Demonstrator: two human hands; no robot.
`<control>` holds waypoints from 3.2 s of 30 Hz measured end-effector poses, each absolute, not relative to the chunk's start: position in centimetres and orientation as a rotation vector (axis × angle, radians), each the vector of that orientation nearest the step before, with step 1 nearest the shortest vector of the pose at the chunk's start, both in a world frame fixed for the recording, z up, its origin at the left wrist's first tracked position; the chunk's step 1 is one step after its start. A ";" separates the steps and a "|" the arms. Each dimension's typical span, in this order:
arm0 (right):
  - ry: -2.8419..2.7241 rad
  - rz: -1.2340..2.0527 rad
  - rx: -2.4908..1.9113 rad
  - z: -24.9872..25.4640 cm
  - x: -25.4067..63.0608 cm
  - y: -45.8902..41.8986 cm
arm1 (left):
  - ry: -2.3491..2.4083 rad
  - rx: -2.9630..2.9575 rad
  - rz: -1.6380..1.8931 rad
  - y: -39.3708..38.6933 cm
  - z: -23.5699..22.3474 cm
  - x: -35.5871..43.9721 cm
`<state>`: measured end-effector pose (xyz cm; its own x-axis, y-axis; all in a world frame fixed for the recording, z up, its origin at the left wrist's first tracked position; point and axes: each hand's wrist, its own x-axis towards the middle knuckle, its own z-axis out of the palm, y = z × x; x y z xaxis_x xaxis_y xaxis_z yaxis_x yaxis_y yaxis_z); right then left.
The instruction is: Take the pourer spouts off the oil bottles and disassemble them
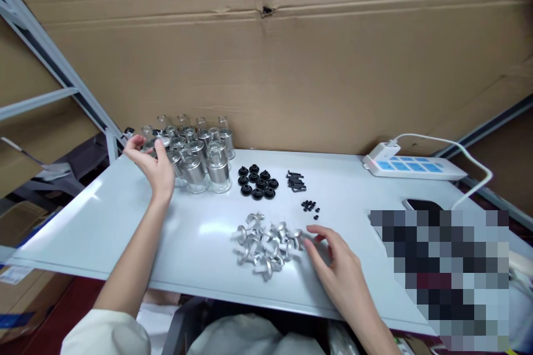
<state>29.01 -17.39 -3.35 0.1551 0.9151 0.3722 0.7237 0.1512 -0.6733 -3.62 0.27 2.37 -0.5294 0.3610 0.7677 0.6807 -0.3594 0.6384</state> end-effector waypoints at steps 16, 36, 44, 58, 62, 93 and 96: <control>-1.580 0.239 -1.488 -2.0 28.0 -18.0 | -1.832 -1.661 -1.862 3.6 -0.5 -6.4; -1.636 0.287 -1.548 -3.2 28.3 -18.2 | -1.903 -1.484 -1.621 4.2 -0.4 -5.5; -1.757 0.175 -1.459 -3.6 28.6 -18.2 | -1.873 -1.477 -1.630 4.3 -0.3 -5.7; -1.718 0.274 -1.294 -2.6 27.8 -18.5 | -1.787 -1.506 -1.666 4.3 0.8 -5.7; -1.712 0.337 -1.283 -3.1 28.3 -18.8 | -1.814 -1.527 -1.683 4.4 1.1 -5.7; -1.982 0.045 -0.873 1.2 26.7 -17.4 | -2.004 -3.347 -2.069 -19.4 0.8 11.5; -1.976 0.026 -0.829 0.7 26.7 -17.6 | -1.925 -3.489 -1.986 -19.1 1.3 11.4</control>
